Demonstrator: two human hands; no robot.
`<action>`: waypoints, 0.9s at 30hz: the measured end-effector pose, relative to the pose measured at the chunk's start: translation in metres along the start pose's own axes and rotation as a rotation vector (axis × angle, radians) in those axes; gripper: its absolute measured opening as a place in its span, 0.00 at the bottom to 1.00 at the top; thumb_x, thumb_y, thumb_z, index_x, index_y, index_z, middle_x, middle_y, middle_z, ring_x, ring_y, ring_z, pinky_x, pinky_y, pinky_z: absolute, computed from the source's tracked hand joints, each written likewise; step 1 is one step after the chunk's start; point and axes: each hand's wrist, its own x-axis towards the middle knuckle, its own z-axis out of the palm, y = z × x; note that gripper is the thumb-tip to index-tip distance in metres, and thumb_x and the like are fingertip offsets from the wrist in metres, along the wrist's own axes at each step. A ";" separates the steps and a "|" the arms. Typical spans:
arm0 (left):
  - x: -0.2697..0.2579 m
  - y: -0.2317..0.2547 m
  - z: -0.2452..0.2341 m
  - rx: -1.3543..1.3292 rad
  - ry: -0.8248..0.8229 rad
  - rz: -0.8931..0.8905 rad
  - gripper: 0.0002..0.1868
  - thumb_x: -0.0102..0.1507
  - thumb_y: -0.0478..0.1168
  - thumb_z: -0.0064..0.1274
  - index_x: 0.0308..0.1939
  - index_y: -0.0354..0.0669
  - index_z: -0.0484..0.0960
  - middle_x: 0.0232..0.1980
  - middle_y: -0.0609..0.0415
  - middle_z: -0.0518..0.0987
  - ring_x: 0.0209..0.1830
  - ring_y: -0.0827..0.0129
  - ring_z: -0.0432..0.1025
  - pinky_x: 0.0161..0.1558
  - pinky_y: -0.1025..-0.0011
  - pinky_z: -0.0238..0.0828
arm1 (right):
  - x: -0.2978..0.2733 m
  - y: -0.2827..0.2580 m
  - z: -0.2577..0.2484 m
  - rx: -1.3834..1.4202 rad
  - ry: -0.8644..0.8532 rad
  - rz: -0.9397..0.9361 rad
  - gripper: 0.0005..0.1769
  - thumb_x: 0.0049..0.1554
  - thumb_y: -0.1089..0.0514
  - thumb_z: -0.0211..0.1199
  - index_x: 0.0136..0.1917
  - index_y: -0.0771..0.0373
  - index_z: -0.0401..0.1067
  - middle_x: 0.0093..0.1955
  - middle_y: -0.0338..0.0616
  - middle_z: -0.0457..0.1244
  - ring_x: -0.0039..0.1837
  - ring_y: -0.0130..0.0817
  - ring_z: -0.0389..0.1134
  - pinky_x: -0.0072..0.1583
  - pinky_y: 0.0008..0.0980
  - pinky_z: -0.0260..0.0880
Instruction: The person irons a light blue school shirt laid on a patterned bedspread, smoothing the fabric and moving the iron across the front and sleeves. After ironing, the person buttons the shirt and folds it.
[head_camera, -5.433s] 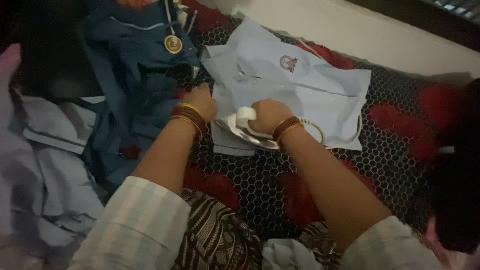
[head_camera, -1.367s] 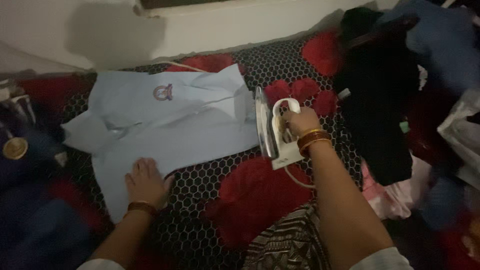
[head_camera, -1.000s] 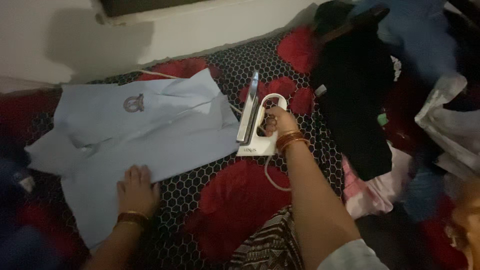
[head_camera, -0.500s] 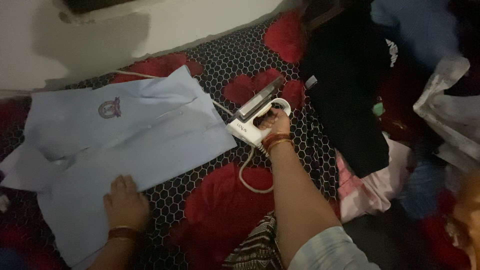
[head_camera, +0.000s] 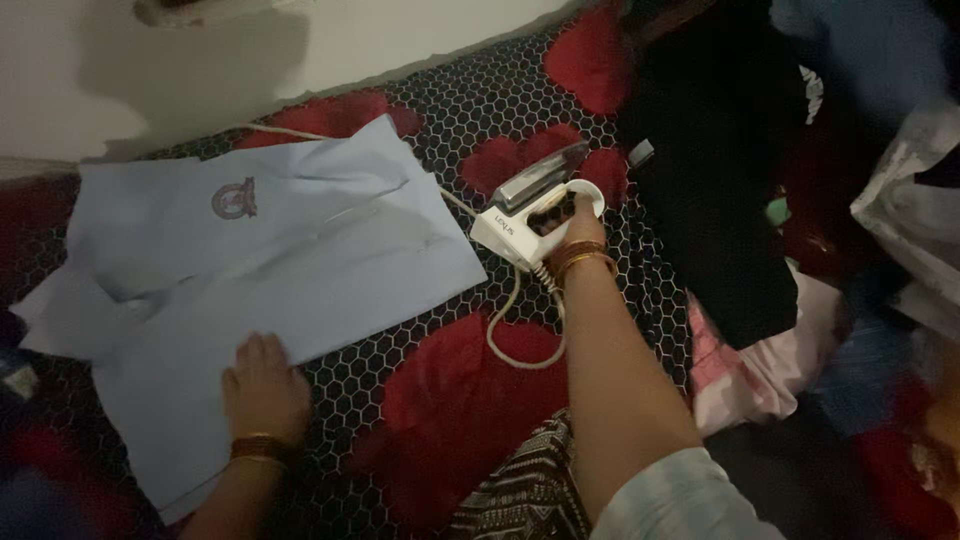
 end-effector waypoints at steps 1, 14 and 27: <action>0.001 0.000 0.000 0.010 -0.009 0.001 0.32 0.65 0.45 0.45 0.72 0.35 0.64 0.75 0.41 0.63 0.77 0.54 0.55 0.70 0.49 0.56 | -0.007 -0.004 0.001 -0.294 0.050 -0.054 0.29 0.62 0.36 0.53 0.57 0.65 0.72 0.43 0.47 0.67 0.42 0.41 0.69 0.46 0.44 0.73; 0.000 -0.005 0.027 -0.049 0.119 0.034 0.19 0.72 0.40 0.44 0.66 0.44 0.74 0.70 0.52 0.73 0.70 0.59 0.66 0.69 0.55 0.65 | -0.209 0.055 0.049 -1.794 -0.350 -0.447 0.29 0.59 0.52 0.58 0.70 0.66 0.59 0.63 0.60 0.64 0.64 0.53 0.68 0.64 0.50 0.70; 0.003 -0.012 -0.006 0.144 0.145 0.046 0.24 0.62 0.41 0.46 0.63 0.50 0.75 0.70 0.50 0.67 0.68 0.55 0.61 0.65 0.49 0.58 | -0.171 0.206 0.012 -2.099 -0.612 -1.620 0.19 0.57 0.55 0.57 0.61 0.60 0.68 0.54 0.45 0.63 0.54 0.40 0.64 0.51 0.41 0.67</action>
